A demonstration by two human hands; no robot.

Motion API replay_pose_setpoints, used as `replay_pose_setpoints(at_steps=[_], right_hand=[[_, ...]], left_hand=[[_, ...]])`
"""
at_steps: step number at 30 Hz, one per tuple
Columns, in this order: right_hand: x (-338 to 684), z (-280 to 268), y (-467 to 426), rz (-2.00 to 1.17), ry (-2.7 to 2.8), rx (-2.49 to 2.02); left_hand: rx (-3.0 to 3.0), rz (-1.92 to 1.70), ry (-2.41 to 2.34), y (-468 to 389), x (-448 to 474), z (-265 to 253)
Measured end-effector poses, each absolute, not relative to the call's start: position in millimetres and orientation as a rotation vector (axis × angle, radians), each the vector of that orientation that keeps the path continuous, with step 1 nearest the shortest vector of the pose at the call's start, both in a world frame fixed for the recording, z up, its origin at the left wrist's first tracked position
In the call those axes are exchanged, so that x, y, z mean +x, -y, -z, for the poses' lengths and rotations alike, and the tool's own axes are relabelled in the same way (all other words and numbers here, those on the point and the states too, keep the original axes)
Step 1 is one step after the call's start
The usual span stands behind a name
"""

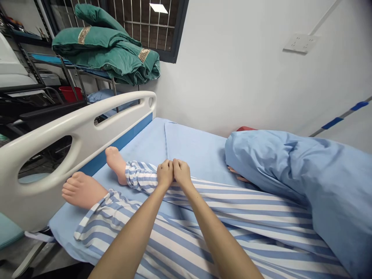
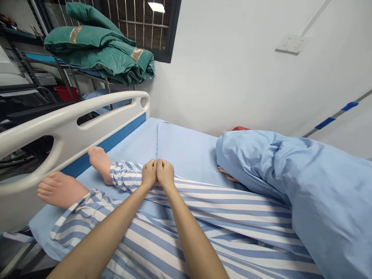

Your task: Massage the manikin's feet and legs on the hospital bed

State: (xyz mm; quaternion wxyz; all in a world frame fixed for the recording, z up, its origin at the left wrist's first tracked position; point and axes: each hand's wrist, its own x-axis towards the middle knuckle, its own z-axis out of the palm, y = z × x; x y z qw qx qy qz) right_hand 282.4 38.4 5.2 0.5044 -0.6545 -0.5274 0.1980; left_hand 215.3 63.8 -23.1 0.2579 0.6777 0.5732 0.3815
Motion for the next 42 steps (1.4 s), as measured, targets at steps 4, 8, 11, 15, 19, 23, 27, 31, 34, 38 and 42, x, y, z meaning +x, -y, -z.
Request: replay_pose_setpoints(at_steps=[4,8,11,15,19,23,27,31,34,38,42], right_hand=[[290.8,-11.9,-29.9,-0.421,1.384,-1.533],[293.7,11.3,-27.0,-0.346,1.334,-1.618],[293.4,22.9,-27.9,-0.326,1.309,-1.640],[295.6,20.2,-29.4,-0.392,1.242,-1.573],[300.5,15.3,-30.2,-0.505,1.105,-1.463],[306.0,18.0,-31.9,-0.614,0.932,-1.325],[309.6,22.5,-33.2,-0.681,0.840,-1.270],[308.6,20.8,-32.2,-0.632,0.845,-1.302],[307.6,19.2,-31.0,-0.599,0.894,-1.321],[313.8,17.2,-27.6,-0.536,1.025,-1.432],[327.4,0.6,-19.0,-0.374,1.241,-1.625]], left_hand=[[1.874,-1.002,-1.542,-62.3,216.0,23.9],[1.917,-0.995,-1.566,-61.6,216.4,23.4],[1.942,-0.980,-1.567,-61.5,216.6,22.6],[1.967,-0.937,-1.567,-59.1,218.6,20.1],[1.877,-0.962,-1.632,-51.1,227.3,11.3],[1.758,-1.100,-1.541,-44.2,244.1,-1.8],[1.623,-1.202,-1.451,-43.3,255.6,-0.8],[1.708,-1.139,-1.476,-42.6,253.8,15.0],[1.801,-1.077,-1.510,-41.7,250.8,21.0],[1.884,-1.009,-1.550,-39.8,250.2,17.6],[1.958,-0.919,-1.589,-35.3,251.2,11.8]])
